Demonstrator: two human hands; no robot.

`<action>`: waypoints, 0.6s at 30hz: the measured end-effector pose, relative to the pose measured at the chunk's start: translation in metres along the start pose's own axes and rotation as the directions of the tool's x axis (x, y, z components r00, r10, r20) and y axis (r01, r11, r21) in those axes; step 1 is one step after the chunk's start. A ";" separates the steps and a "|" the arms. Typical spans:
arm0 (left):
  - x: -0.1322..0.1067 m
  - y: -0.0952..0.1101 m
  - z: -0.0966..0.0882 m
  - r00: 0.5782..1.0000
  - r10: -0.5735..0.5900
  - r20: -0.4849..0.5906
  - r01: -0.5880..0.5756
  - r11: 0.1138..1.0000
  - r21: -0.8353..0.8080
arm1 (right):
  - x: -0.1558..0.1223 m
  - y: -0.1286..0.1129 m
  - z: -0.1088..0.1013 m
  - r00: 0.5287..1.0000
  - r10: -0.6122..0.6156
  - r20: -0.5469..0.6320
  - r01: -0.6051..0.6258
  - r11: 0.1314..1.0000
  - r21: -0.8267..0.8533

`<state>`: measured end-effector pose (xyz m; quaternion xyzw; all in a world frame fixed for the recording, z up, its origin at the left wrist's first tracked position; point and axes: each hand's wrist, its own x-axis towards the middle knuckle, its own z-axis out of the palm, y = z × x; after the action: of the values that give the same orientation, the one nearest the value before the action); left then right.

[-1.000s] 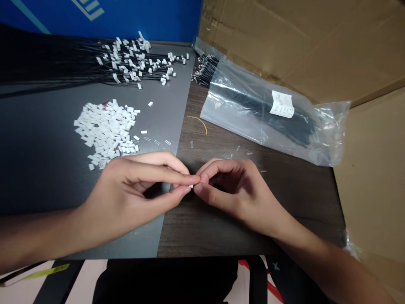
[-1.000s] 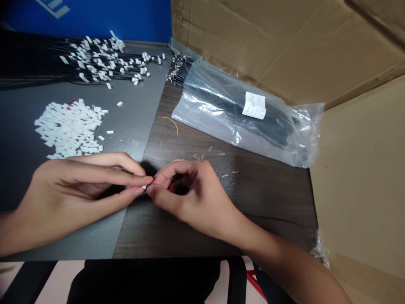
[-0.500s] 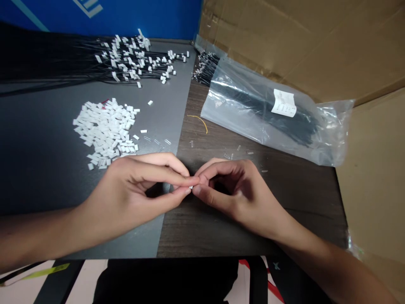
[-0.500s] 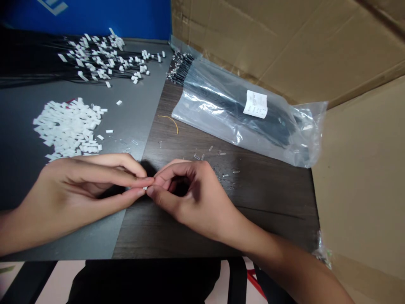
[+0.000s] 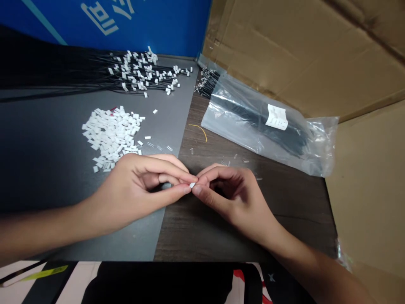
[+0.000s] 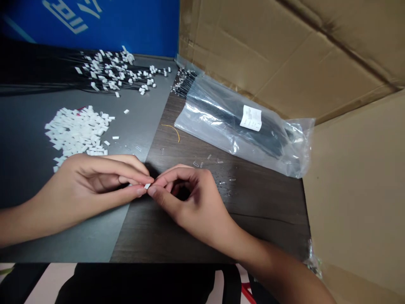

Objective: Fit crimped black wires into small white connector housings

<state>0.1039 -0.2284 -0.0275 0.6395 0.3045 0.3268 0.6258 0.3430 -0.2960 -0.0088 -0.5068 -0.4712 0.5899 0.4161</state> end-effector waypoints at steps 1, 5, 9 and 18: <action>0.000 0.000 0.000 1.000 0.009 0.003 -0.009 1.000 -0.003 | 0.000 0.000 0.000 1.000 -0.004 -0.005 0.004 1.000 -0.011; 0.000 -0.002 0.001 0.999 0.046 -0.007 -0.046 0.997 -0.061 | -0.003 0.000 -0.001 0.995 -0.101 -0.014 0.100 0.994 -0.053; 0.010 0.010 -0.007 0.999 0.010 -0.043 -0.019 0.978 -0.208 | -0.007 -0.006 -0.003 0.969 -0.246 -0.011 0.240 0.952 -0.190; 0.036 0.090 -0.070 0.965 -0.159 -0.209 0.115 0.972 -0.205 | 0.000 -0.006 -0.015 0.937 -0.344 -0.058 0.277 0.834 -0.477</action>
<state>0.0682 -0.1603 0.0640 0.5127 0.3839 0.3804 0.6671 0.3574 -0.2930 -0.0037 -0.5480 -0.6432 0.3480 0.4061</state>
